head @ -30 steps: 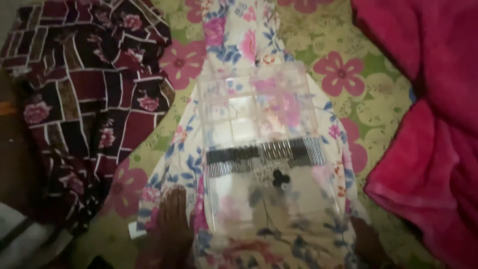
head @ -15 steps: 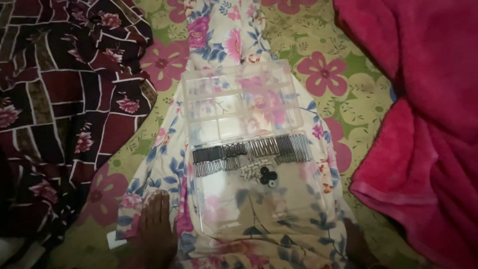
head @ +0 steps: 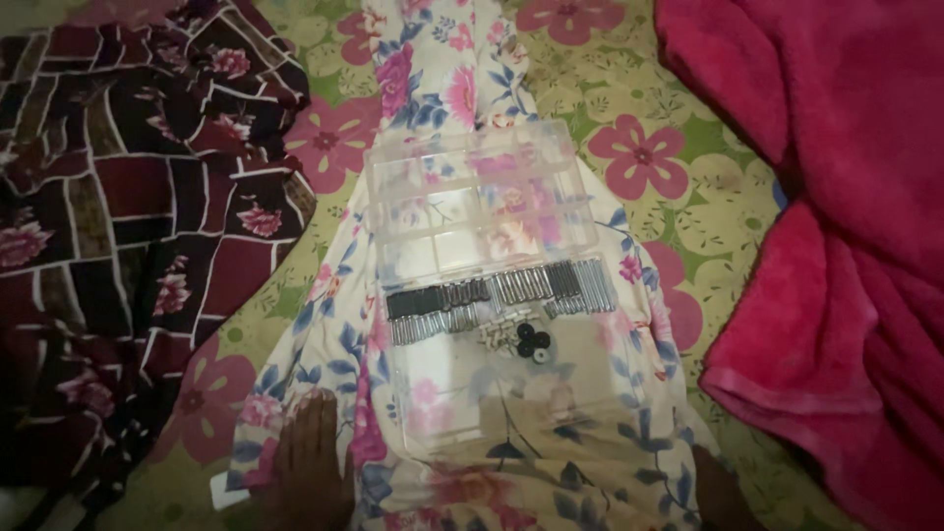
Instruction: The person assembles snap fasteners by hand, picking up black and white components from a plastic organizer and pressing them together. The person repeatedly picks, aligns, and snaps the fastener halves, placing completed units back into the organizer.
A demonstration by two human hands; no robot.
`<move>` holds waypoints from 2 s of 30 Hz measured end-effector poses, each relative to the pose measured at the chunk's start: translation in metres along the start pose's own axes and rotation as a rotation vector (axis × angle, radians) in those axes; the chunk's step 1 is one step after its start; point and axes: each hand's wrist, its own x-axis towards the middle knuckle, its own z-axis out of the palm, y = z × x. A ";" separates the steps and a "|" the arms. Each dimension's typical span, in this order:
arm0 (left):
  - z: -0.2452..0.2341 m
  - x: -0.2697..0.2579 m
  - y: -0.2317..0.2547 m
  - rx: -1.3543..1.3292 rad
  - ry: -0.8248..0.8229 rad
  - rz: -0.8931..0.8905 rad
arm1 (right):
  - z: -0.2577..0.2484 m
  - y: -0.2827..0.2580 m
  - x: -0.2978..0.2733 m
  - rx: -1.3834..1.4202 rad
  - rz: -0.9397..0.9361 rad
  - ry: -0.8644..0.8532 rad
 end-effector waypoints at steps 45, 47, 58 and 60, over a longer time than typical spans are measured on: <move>-0.020 -0.001 0.011 -0.130 -0.014 -0.056 | 0.001 -0.051 -0.021 0.021 -0.075 0.171; -0.020 0.000 0.010 -0.131 -0.036 -0.066 | 0.000 -0.047 -0.015 0.008 -0.075 0.139; -0.025 0.031 0.009 -0.446 0.062 -0.432 | -0.026 0.007 0.083 -0.257 0.001 -0.408; -0.032 0.056 0.014 -0.559 0.128 -0.640 | -0.028 0.003 0.105 -0.334 -0.005 -0.547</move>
